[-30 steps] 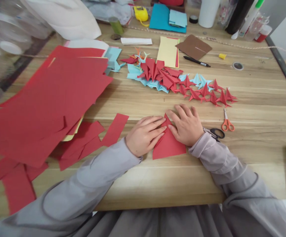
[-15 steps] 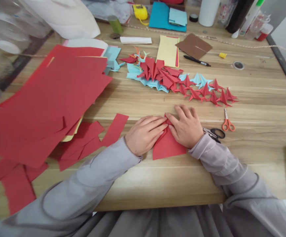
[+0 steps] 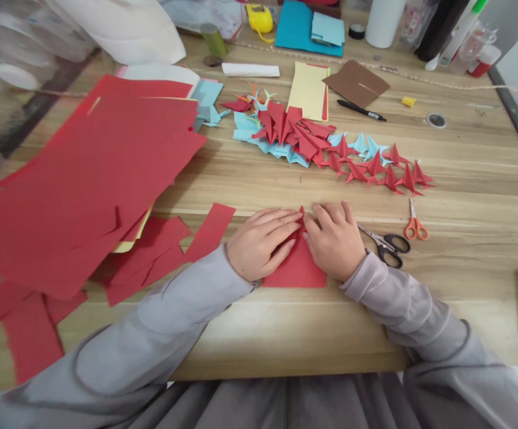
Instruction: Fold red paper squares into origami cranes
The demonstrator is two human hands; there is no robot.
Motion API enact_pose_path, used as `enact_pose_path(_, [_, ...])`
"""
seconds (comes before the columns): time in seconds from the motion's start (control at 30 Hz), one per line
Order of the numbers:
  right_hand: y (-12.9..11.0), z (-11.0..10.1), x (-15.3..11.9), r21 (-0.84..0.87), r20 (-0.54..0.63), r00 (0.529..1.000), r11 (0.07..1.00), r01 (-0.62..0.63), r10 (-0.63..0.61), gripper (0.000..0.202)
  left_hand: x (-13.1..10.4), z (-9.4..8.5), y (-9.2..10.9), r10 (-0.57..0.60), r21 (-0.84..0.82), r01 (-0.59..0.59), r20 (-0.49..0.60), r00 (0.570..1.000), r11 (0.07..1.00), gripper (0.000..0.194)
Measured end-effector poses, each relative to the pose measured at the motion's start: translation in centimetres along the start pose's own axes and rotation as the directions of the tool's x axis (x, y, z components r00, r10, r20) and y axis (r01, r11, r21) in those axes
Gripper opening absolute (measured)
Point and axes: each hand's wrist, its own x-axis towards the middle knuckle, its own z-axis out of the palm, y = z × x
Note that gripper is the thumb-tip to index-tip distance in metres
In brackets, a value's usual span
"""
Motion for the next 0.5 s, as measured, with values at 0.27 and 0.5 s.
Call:
enact_pose_path(0.27, [1.7,0.4,0.9,-0.043,-0.015,0.994,0.994,0.104,-0.104,0.034,-0.2,0.5,-0.3,-0.011,-0.001,0.011,-0.062,0.998,1.0,0.024])
enact_pose_path(0.5, [1.4,0.1,0.9,-0.046,0.009,0.994,0.993,0.113,-0.112,0.037,-0.2,0.0,0.0,-0.08,0.052,0.085,-0.084,0.993,0.995,0.024])
